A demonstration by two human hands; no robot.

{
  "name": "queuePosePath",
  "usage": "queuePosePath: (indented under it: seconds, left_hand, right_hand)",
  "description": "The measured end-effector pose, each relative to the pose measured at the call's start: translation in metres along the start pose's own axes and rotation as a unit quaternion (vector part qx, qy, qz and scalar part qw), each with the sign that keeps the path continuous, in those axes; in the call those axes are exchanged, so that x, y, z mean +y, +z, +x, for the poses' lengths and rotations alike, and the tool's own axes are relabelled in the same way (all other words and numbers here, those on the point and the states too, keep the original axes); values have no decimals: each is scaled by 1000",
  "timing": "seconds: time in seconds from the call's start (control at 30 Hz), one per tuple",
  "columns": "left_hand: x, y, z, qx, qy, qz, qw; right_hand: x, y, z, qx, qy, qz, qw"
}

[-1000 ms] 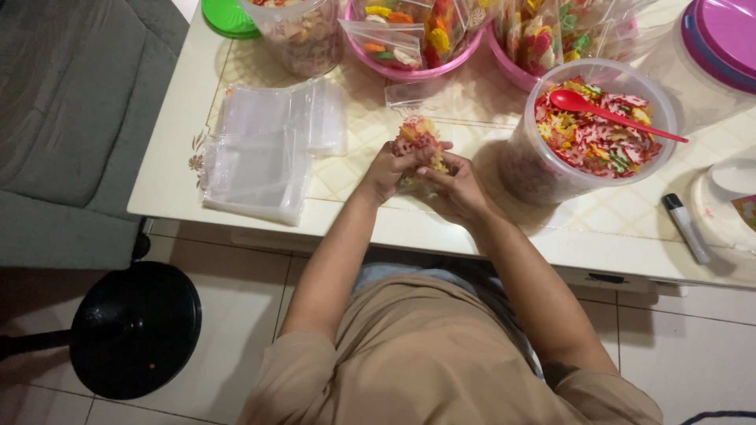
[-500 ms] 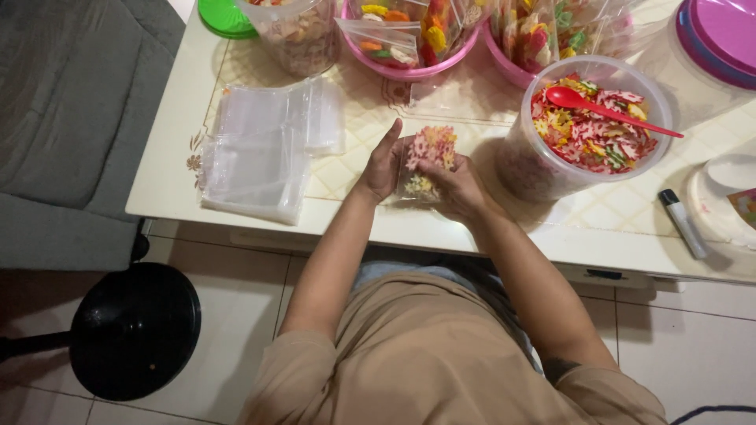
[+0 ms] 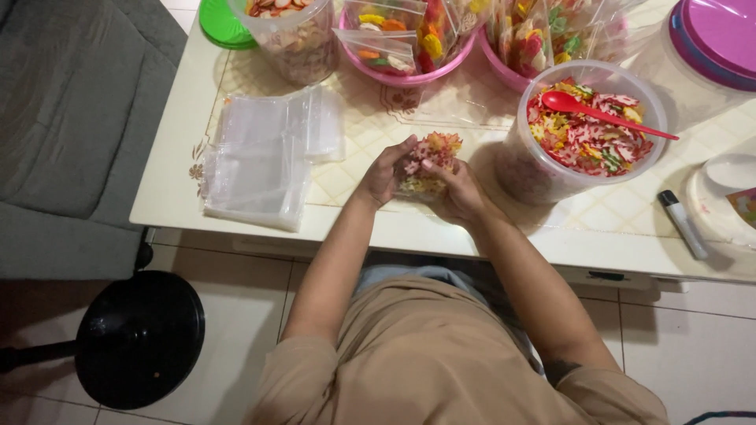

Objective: Packaging various snacks and candies into containers and bags, including scooping sprinkles with a spoon.

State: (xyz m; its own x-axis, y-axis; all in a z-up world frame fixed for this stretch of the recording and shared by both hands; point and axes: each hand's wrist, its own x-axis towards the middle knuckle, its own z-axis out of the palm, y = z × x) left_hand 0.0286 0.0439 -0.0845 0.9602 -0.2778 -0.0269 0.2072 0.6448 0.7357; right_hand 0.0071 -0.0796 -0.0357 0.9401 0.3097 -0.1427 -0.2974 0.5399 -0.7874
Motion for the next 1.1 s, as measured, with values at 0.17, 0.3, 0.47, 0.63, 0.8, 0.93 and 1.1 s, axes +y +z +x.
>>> queuePosePath:
  seconds: [0.17,0.3,0.47,0.63,0.8,0.93,1.1]
  left_hand:
    - [-7,-14,14,19,11,-13,1000]
    - [-8,-19,19,34,9,-40,999]
    - [-2,-13,13,0,3,-67,998]
    - [1,-6,8,-21,-8,-70,997]
    - [-26,-52,29,-32,-15,-30,999]
    - [-1,-7,8,-33,12,-43,998]
    - [-2,-5,2,-46,-12,-53,997]
  right_hand:
    - [20,-31,23,-7,13,5,1000]
    - [17,-28,19,16,12,-51,999]
    - [21,-32,19,7,8,-55,998]
    - [14,-18,12,18,14,-21,1000]
    - [14,-17,10,14,-13,-55,998]
    - [26,-28,20,12,-30,-15,999]
    - [25,-26,19,36,-7,35,999]
